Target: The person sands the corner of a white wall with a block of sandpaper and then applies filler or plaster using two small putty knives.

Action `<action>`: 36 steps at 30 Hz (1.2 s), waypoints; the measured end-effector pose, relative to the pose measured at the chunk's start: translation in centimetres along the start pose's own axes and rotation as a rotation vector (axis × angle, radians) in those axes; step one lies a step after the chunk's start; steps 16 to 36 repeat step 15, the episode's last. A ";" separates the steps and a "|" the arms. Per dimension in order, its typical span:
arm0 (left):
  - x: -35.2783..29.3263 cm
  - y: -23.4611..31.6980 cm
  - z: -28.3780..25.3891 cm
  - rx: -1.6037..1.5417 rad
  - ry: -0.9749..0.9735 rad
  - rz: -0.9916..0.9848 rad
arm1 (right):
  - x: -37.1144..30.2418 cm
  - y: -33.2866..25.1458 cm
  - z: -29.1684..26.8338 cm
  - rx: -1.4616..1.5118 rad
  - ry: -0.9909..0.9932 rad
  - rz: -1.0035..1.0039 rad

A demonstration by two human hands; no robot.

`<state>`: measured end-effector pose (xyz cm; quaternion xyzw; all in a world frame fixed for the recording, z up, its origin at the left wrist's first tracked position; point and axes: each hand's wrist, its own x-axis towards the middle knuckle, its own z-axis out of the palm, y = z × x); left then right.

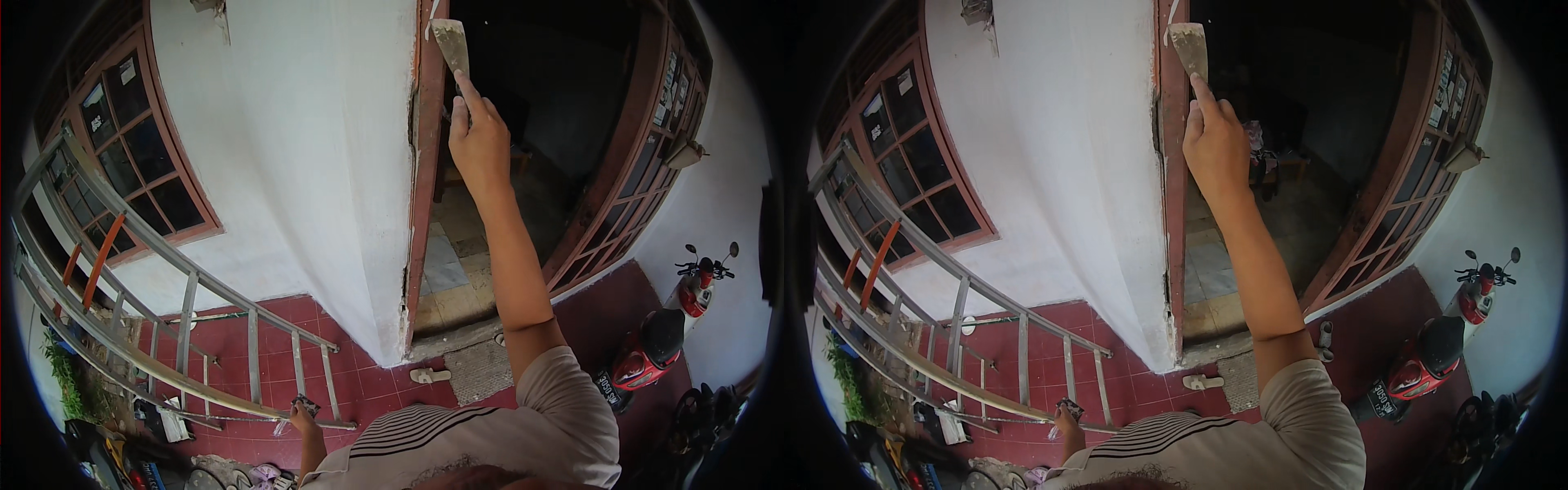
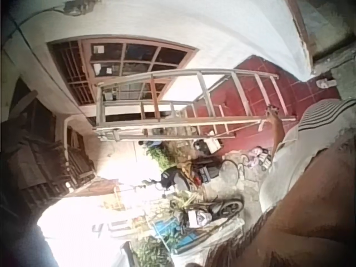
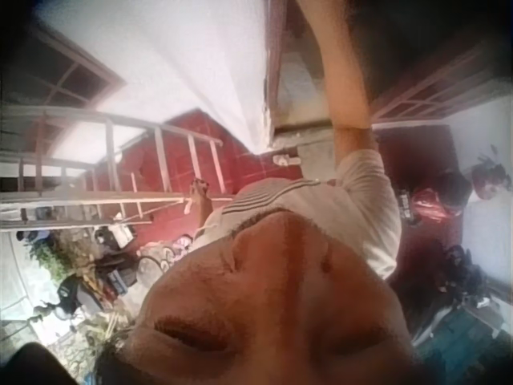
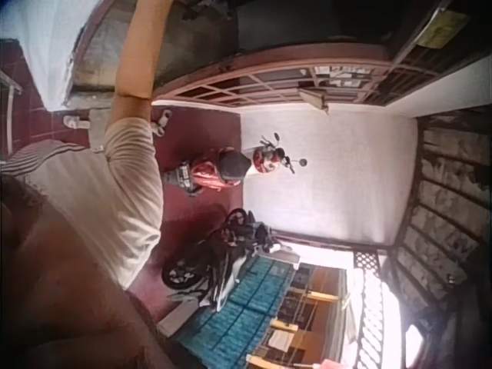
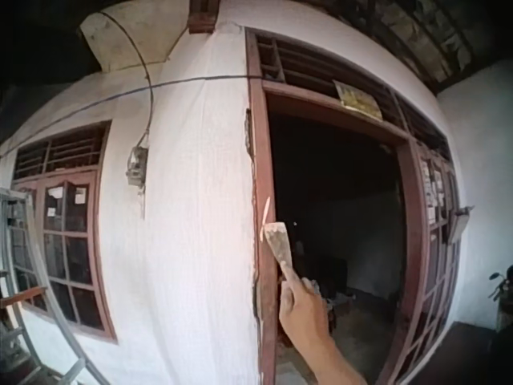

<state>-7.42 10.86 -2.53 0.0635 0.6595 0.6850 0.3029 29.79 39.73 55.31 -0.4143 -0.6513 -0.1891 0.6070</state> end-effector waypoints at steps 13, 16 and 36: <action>0.5 -1.8 -2.5 -0.033 0.116 -0.030 | -1.8 0.0 -0.4 -0.061 -0.050 0.007; 0.4 -1.3 -1.9 0.046 0.075 -0.035 | -2.0 0.5 -0.4 -0.081 -0.067 0.025; 0.4 -1.3 -1.9 0.046 0.075 -0.035 | -2.0 0.5 -0.4 -0.081 -0.067 0.025</action>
